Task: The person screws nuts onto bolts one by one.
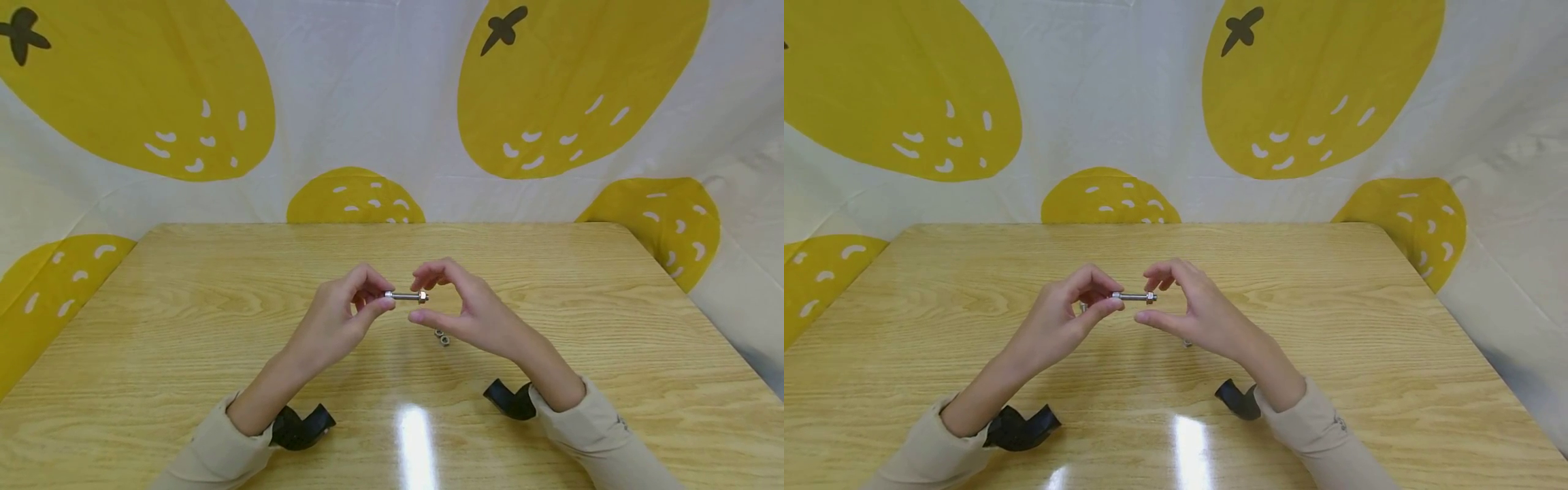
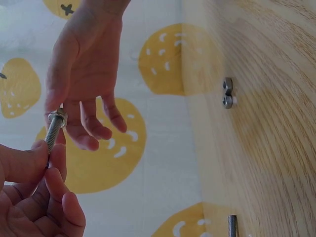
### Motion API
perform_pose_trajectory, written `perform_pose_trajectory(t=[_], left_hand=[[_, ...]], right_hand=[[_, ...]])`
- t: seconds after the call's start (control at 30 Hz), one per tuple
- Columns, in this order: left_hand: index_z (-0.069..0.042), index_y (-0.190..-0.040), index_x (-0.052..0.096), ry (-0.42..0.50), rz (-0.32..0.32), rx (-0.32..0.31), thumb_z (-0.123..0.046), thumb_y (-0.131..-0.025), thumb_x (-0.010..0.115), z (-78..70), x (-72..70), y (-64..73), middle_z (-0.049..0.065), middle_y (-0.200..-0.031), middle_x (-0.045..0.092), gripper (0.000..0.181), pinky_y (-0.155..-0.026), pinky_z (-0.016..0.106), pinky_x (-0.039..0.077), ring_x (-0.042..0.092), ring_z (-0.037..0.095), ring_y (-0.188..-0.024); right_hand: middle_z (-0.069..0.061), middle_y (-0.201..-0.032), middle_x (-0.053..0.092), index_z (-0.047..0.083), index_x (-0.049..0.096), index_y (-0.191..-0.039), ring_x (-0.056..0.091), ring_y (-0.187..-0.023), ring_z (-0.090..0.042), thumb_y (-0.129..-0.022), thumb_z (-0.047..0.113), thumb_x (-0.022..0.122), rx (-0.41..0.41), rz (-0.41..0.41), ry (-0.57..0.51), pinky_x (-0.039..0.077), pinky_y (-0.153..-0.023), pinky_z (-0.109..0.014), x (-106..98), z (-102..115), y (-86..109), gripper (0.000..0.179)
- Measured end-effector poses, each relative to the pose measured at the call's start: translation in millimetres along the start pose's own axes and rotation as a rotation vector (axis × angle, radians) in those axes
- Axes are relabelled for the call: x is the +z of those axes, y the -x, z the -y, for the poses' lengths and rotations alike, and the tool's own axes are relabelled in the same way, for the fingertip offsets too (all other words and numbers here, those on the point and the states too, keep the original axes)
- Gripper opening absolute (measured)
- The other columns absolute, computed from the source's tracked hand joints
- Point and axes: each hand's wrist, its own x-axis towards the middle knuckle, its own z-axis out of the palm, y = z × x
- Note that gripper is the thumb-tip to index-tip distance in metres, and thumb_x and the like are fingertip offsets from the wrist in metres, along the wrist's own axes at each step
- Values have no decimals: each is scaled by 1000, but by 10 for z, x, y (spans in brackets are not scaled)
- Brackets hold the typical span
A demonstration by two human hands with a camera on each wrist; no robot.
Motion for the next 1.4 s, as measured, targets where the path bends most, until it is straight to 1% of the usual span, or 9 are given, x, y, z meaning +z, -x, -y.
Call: perform_pose_trajectory(t=[0.27, 0.47, 0.67, 0.83, 0.97, 1.1, 1.23, 1.33, 1.4], left_hand=[[-5, -96, 59, -5, -3, 6, -8, -83, 68, 4, -1, -2, 2, -79, 64, 16, -60, 21, 46, 52, 10, -66], [-5, -96, 59, -2, 0, -12, -8, -83, 68, 5, -5, -1, 4, -80, 64, 16, -60, 22, 46, 51, 11, -66], [-6, -96, 60, -7, -10, -23, -9, -82, 69, 2, -4, -7, 0, -78, 64, 16, -61, 21, 46, 51, 10, -66], [-6, -95, 63, -6, -25, -30, -10, -81, 71, -2, -1, -5, -2, -76, 63, 16, -60, 23, 46, 51, 11, -65], [-7, -94, 64, -4, -34, -43, -10, -81, 71, 0, 2, -3, -2, -76, 64, 15, -59, 23, 46, 51, 10, -64], [-7, -94, 64, 6, -35, -61, -9, -81, 71, 1, -3, 0, -1, -77, 65, 15, -58, 21, 46, 52, 11, -64], [-7, -94, 64, 7, -32, -62, -9, -81, 71, 4, -8, -3, -1, -77, 65, 14, -58, 22, 45, 52, 11, -63], [-7, -94, 64, 4, -29, -55, -9, -82, 70, 3, -9, -7, 0, -77, 65, 14, -58, 22, 45, 52, 11, -63], [-7, -94, 63, 4, -27, -52, -9, -82, 70, 1, -9, -10, 0, -78, 65, 14, -58, 22, 46, 52, 11, -64]], right_hand=[[0, -103, 61, 6, 54, -106, 56, -100, -14, -83, 5, 68, -100, -25, 14, 45, -91, -33, 7, -9, 0, 27], [1, -102, 61, 9, 56, -105, 55, -100, -14, -85, 5, 66, -100, -27, 19, 45, -90, -33, 5, -11, 8, 23], [1, -100, 60, 10, 57, -102, 54, -100, -14, -86, 3, 62, -112, -31, 17, 45, -89, -33, 11, -28, -2, 17], [0, -98, 62, 11, 61, -93, 53, -98, -14, -91, 8, 58, -101, -38, 24, 45, -86, -33, 21, -32, -11, 5], [1, -93, 64, 12, 64, -85, 52, -94, -12, -96, 16, 51, -69, -48, 34, 45, -79, -30, 28, -25, -16, 18], [0, -92, 65, 11, 67, -89, 54, -93, -13, -100, 22, 43, -18, -51, 34, 46, -79, -31, 19, -21, -21, 28], [0, -102, 65, 10, 64, -106, 55, -100, -15, -95, 24, 54, 29, -40, 24, 46, -86, -35, -5, -13, -9, 20], [-2, -106, 64, 9, 59, -114, 54, -102, -17, -86, 18, 68, 9, -43, 17, 45, -88, -34, -6, 3, -4, 31], [-2, -104, 64, 8, 57, -113, 54, -101, -17, -80, 12, 73, -26, -57, 20, 44, -89, -33, 1, 8, -6, 37]])
